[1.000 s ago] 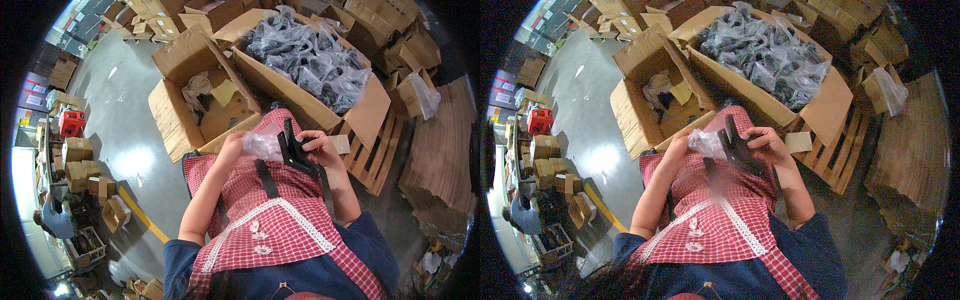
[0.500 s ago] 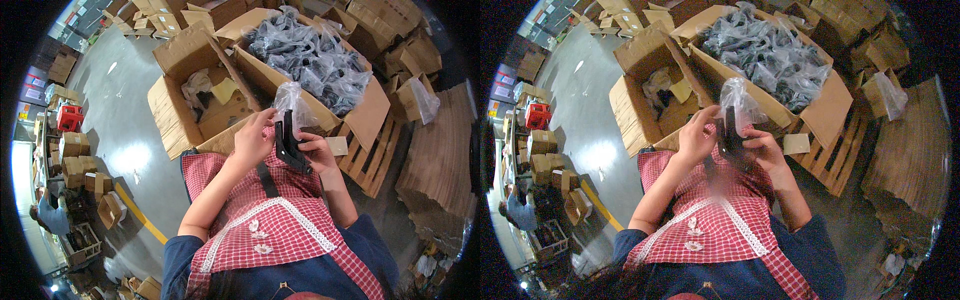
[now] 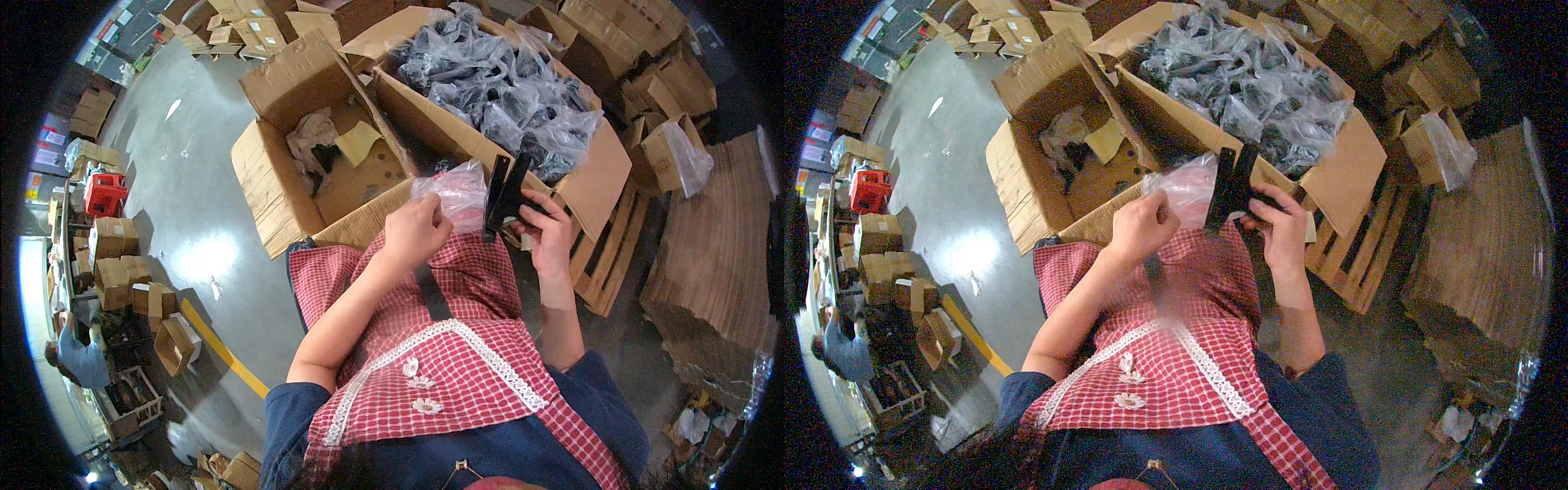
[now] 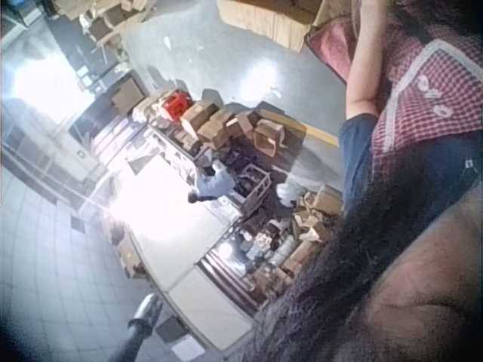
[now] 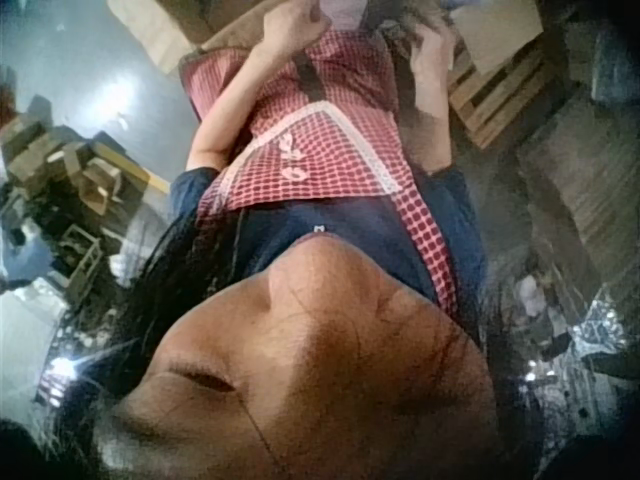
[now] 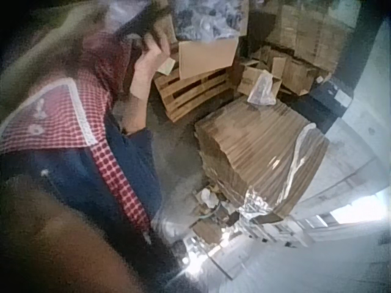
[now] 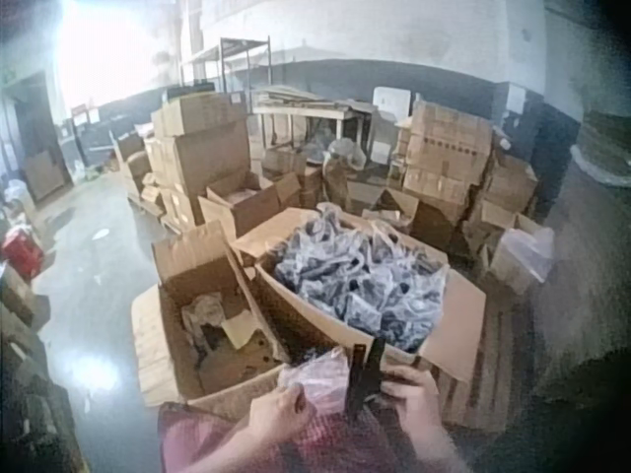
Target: The person applies adhesive pads to black plastic furniture components by peeling the backing from a sheet of pads, pressing them onto the underside of each part, and placing the finished items into a plastic bag.
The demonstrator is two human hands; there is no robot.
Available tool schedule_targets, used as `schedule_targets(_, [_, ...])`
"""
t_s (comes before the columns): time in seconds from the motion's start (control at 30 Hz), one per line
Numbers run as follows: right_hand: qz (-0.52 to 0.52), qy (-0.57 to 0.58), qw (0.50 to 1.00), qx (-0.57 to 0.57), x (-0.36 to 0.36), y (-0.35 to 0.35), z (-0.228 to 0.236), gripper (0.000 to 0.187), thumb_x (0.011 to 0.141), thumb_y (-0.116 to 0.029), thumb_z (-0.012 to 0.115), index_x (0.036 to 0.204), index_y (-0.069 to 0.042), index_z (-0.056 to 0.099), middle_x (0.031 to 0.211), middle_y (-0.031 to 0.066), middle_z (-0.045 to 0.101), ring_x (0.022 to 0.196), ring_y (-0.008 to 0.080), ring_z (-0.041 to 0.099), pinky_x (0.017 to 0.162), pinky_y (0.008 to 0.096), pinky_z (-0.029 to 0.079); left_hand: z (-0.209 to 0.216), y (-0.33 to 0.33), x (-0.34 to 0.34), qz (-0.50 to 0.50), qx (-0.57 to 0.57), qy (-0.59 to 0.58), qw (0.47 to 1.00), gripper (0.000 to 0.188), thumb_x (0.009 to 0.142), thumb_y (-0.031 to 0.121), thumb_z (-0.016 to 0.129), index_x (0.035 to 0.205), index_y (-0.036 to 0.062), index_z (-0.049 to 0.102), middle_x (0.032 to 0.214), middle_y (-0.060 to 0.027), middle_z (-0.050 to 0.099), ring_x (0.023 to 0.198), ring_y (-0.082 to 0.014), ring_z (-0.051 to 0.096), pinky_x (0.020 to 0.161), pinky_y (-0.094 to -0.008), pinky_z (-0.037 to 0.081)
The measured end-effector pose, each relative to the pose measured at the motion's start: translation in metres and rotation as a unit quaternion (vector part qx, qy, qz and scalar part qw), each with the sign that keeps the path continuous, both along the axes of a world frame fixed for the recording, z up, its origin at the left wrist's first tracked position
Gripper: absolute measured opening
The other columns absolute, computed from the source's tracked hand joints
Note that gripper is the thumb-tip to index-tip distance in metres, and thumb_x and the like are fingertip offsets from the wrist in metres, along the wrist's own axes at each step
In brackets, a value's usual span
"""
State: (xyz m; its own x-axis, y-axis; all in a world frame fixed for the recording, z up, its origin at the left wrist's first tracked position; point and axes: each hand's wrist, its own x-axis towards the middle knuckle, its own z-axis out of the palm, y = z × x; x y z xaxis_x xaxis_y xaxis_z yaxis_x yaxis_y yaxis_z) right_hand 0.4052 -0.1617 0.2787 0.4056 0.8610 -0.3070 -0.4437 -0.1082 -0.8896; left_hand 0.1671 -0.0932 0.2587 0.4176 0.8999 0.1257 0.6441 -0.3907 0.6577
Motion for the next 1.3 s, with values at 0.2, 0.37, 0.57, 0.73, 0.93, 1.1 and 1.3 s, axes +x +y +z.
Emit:
schedule_targets(0.2, [-0.066,-0.175,0.975,0.122,-0.016,0.002,0.022,0.022,0.086,0.004,0.068,0.108,0.0,0.069,0.093,0.0063,0.066,0.071,0.0162,0.068,0.064,0.0267,0.056,0.002,-0.005,0.006,-0.009,-0.223,-0.14,0.965,0.02,0.078,0.017,0.068,0.09,0.0021,0.064,0.071,-0.015,0.068,0.067,-0.0295,0.069,0.061,-0.0415,0.053])
schedule_targets(0.37, [-0.042,-0.573,0.79,0.217,-0.019,0.001,0.022,0.019,0.086,0.005,0.067,0.105,0.003,0.07,0.109,0.0118,0.068,0.09,0.0173,0.066,0.068,0.0279,0.059,-0.005,-0.009,0.007,-0.016,-0.317,-0.188,0.929,0.02,0.093,0.02,0.064,0.1,0.0006,0.065,0.074,-0.0073,0.07,0.063,-0.0159,0.067,0.058,-0.0317,0.054])
schedule_targets(0.57, [0.052,-0.591,0.77,0.233,-0.025,-0.012,0.029,0.029,0.078,0.009,0.067,0.104,-0.003,0.073,0.107,0.0117,0.07,0.101,0.0273,0.068,0.086,0.0349,0.055,-0.002,-0.006,0.001,0.037,-0.366,-0.306,0.878,0.034,0.105,0.026,0.05,0.093,-0.0024,0.064,0.062,-0.0074,0.061,0.051,-0.0158,0.061,0.044,-0.0302,0.049])
schedule_targets(0.73, [0.087,-0.663,0.712,0.213,-0.019,-0.002,0.045,0.026,0.079,0.01,0.067,0.102,-0.002,0.071,0.103,0.0108,0.07,0.093,0.0267,0.069,0.08,0.0349,0.056,0.001,-0.009,-0.004,0.039,-0.378,-0.359,0.853,0.03,0.103,0.024,0.052,0.092,-0.0015,0.063,0.065,-0.0058,0.061,0.053,-0.013,0.06,0.047,-0.0283,0.049])
schedule_targets(0.93, [0.17,-0.71,0.653,0.199,-0.017,0.002,0.056,0.027,0.077,0.006,0.062,0.101,-0.006,0.067,0.102,0.0099,0.068,0.091,0.0294,0.069,0.074,0.0369,0.057,0.012,-0.011,-0.011,0.048,-0.265,-0.32,0.908,0.019,0.096,0.018,0.061,0.088,0.0006,0.061,0.068,-0.0029,0.063,0.056,-0.0107,0.061,0.051,-0.0249,0.048])
schedule_targets(1.1, [0.291,-0.737,0.571,0.214,-0.027,-0.001,0.073,0.027,0.073,0.001,0.06,0.099,-0.005,0.064,0.097,0.0093,0.066,0.088,0.0295,0.068,0.073,0.038,0.056,0.013,-0.013,-0.016,0.043,-0.206,-0.218,0.953,0.012,0.091,0.008,0.06,0.096,0.0004,0.066,0.075,-0.0024,0.067,0.059,-0.0088,0.061,0.052,-0.0242,0.048])
schedule_targets(1.3, [0.378,-0.73,0.532,0.204,-0.031,0.012,0.067,0.028,0.072,0.0,0.061,0.1,-0.004,0.066,0.101,0.0095,0.067,0.093,0.0285,0.068,0.077,0.0388,0.056,0.053,-0.028,-0.006,-0.065,-0.299,-0.326,0.895,0.02,0.089,0.006,0.056,0.101,-0.0011,0.07,0.073,-0.0089,0.068,0.056,-0.0112,0.06,0.05,-0.0275,0.047])
